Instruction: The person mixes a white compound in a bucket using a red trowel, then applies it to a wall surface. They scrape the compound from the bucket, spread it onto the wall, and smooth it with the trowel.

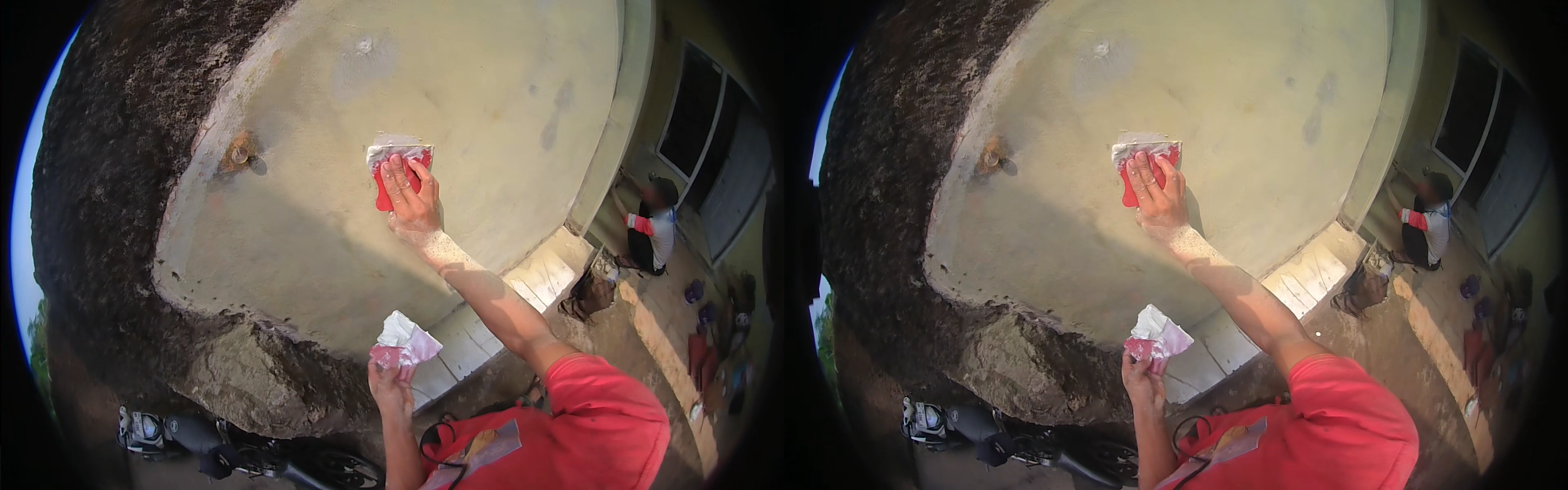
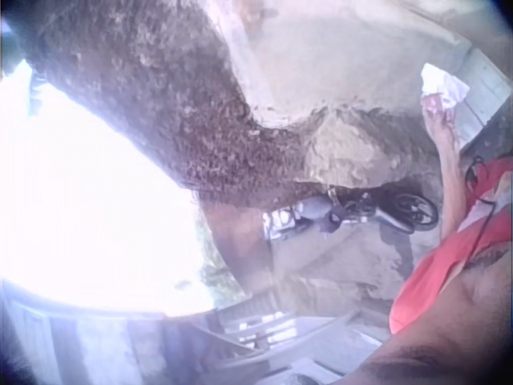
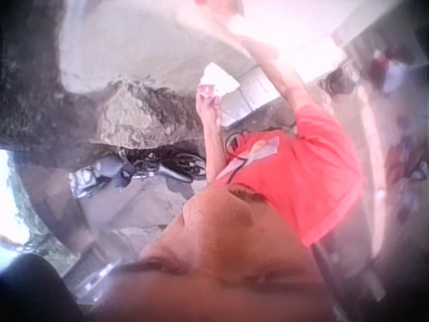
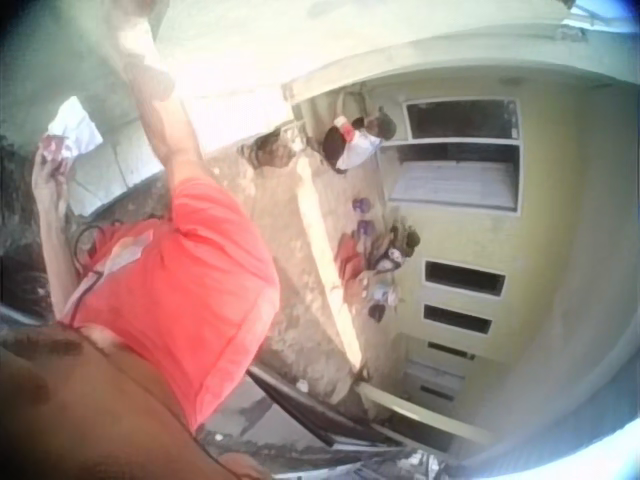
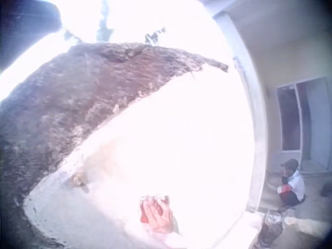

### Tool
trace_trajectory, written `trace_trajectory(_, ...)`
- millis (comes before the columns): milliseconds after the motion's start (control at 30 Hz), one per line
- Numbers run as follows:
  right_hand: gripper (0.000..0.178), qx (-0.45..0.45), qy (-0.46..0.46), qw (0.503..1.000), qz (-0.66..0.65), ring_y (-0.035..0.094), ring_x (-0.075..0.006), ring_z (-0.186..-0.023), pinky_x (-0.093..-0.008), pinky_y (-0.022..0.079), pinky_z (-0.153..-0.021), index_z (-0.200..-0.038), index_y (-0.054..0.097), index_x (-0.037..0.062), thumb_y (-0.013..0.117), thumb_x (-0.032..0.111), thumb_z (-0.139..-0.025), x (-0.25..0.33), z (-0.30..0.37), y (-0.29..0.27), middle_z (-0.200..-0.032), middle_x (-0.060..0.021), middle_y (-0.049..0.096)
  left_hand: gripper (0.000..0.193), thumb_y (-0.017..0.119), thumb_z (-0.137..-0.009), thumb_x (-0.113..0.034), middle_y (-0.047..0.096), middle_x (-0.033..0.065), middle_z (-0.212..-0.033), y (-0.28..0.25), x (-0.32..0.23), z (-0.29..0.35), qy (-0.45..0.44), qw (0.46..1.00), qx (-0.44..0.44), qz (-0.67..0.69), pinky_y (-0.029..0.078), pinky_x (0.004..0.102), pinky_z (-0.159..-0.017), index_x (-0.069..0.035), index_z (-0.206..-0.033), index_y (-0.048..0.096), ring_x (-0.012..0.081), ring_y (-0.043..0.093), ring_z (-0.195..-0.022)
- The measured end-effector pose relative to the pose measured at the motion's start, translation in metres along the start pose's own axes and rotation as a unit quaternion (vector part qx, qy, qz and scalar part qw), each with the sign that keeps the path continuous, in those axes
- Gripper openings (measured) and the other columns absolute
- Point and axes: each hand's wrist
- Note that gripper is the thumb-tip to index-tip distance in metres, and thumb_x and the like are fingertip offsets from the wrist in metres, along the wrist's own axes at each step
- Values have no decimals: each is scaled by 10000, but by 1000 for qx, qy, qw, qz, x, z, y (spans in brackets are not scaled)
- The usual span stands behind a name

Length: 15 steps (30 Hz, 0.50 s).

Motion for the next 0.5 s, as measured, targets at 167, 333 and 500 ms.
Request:
trace_trajectory(167, 784, 127, 21, 989, -76, 516, -332, -1289, -446, 450, -1077, -1454, 606, 105, 674, -83, -696, 11, 63, -25, -1561, -46, 539, 664, 638, -822, 35, 585, 178, -1354, 0, -4, -3, 0, 1000, 1, 6, 591, 562, -980, -56, -1446, 429, 377, 645, -1220)
trace_trajectory(333, 769, -1, 66, 995, -74, 555, -325, -1214, -426, 468, -1052, -1447, 608, 99, 682, -81, -703, -3, -36, -50, -1517, -57, 583, 616, 576, -845, 48, 586, 195, -1351, 1, -3, 5, 2, 1000, 1, 7, 606, 546, -971, -36, -1438, 429, 372, 654, -1207)
trace_trajectory(500, 826, 54, 10, 998, -32, 530, -304, -1239, -435, 445, -1046, -1453, 586, 87, 705, -49, -647, 12, 15, -8, -1539, -48, 557, 616, 554, -865, 49, 585, 195, -1364, 3, 6, 6, -4, 1000, -1, 10, 602, 557, -975, -59, -1454, 407, 375, 661, -1198)
Point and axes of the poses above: each hand's wrist, its own z-axis away from the middle knuckle, its own y-axis out of the palm, x = y × z
